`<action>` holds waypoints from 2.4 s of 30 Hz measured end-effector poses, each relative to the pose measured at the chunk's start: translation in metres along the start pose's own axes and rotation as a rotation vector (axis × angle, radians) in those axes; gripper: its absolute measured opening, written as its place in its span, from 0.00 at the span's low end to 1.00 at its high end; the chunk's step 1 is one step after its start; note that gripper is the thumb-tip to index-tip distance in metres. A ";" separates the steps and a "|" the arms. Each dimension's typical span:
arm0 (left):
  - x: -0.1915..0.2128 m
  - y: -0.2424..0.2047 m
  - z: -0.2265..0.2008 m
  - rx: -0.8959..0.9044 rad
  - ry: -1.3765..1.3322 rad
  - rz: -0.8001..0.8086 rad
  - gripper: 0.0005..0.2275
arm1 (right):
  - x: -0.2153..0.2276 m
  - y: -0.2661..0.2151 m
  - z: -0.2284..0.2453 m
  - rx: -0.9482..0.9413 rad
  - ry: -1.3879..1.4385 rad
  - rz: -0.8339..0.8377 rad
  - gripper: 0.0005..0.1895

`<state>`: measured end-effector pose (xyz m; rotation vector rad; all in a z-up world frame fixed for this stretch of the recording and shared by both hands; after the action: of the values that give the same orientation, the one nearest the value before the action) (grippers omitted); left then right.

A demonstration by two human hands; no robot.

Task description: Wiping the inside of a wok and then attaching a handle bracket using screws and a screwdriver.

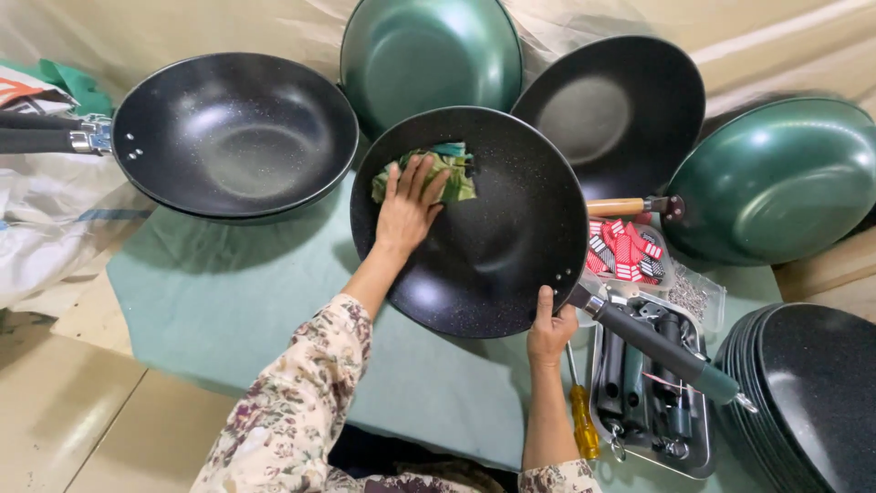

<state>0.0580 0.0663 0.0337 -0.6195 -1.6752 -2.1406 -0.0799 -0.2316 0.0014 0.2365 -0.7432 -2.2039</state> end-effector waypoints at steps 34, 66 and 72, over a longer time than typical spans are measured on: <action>0.014 0.003 0.060 -0.007 0.309 -0.049 0.23 | 0.001 -0.006 -0.029 0.045 0.023 0.024 0.22; 0.152 -0.078 -0.169 0.089 -1.000 0.471 0.39 | 0.010 0.007 -0.002 -0.003 -0.083 0.047 0.24; 0.178 -0.071 -0.179 0.076 -1.035 0.290 0.35 | 0.028 0.026 0.089 0.077 -0.218 0.112 0.26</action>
<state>-0.1511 -0.0917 0.0355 -2.0337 -1.8930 -1.5841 -0.1175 -0.2273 0.0906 -0.0082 -0.9381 -2.1179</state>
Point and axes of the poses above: each hand's wrist, its own y-axis towards the middle knuckle, its own x-axis out of the back of the hand, z = x × y, the point moved 3 cm from there along y, towards the middle knuckle, and after that the axes turned 4 degrees about -z, right-handed, at the moved point
